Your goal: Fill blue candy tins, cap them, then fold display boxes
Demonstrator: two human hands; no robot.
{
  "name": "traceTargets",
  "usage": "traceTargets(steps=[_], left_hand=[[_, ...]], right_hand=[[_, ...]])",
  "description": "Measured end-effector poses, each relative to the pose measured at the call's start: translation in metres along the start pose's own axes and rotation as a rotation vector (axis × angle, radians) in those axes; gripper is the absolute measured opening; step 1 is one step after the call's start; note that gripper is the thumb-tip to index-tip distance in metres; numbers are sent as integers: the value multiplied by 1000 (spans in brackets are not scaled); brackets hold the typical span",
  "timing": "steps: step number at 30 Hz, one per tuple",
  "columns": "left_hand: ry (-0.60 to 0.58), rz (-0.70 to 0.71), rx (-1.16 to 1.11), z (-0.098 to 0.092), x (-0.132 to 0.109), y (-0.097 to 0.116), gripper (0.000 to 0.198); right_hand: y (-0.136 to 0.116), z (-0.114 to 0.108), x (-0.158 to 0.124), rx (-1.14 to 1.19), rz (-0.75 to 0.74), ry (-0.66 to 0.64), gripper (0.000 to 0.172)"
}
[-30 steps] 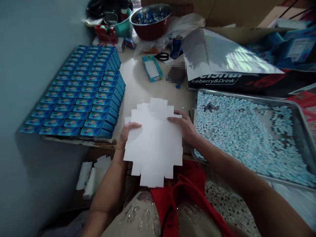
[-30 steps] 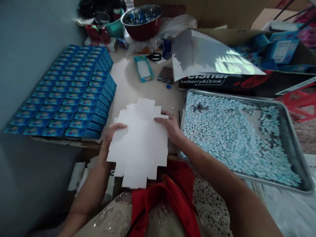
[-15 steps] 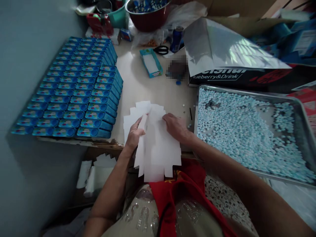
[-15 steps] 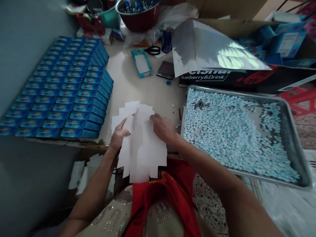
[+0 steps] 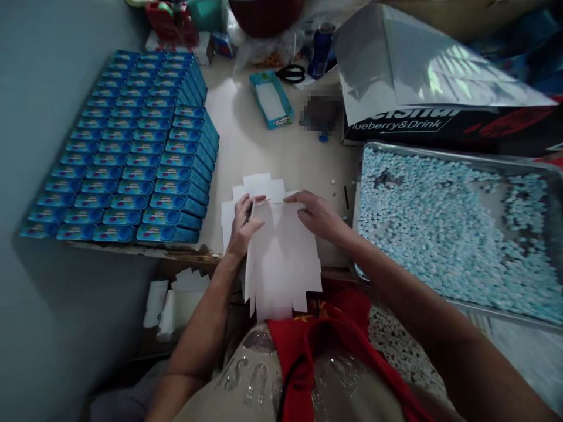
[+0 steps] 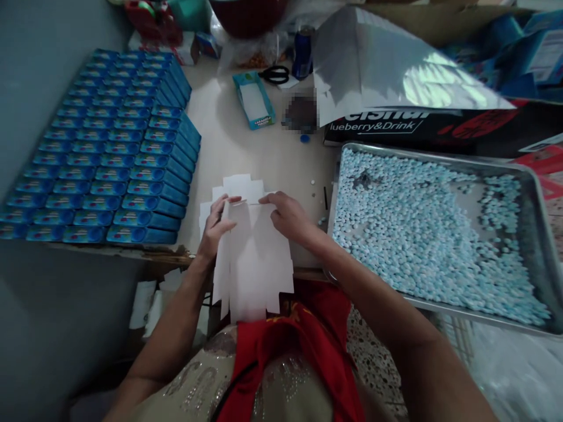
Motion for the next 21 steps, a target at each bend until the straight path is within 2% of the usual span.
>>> traceTargets(steps=[3,6,8,10,12,14,17,21], left_hand=[[-7,19,-19,1,-1,2,55],[12,49,-33,12,-1,6,47],[118,66,-34,20,-2,7,52],[206,98,-39,24,-4,6,67],[222,147,-32,22,-6,6,70],[182,194,-18,15,-6,7,54],[109,189,-34,6,-6,11,29],[144,122,-61,2,-4,21,29]], right_hand=[[-7,3,-2,-40,-3,-14,55],[-25,12,5,-180,-5,-29,56],[-34,16,9,-195,5,30,58],[-35,16,12,-127,81,117,62],[-30,13,11,-30,179,164,65],[-23,6,10,60,208,131,62],[-16,-5,9,130,156,1,56],[-21,-16,14,68,98,-83,61]])
Point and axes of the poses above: each hand's wrist, its own x-axis towards the middle knuckle, its own z-axis out of the palm, y = z × x, the point moved 1 cm from there along x, towards the middle knuckle, and after that the axes turned 5 degrees about -z, right-handed, at the moved point
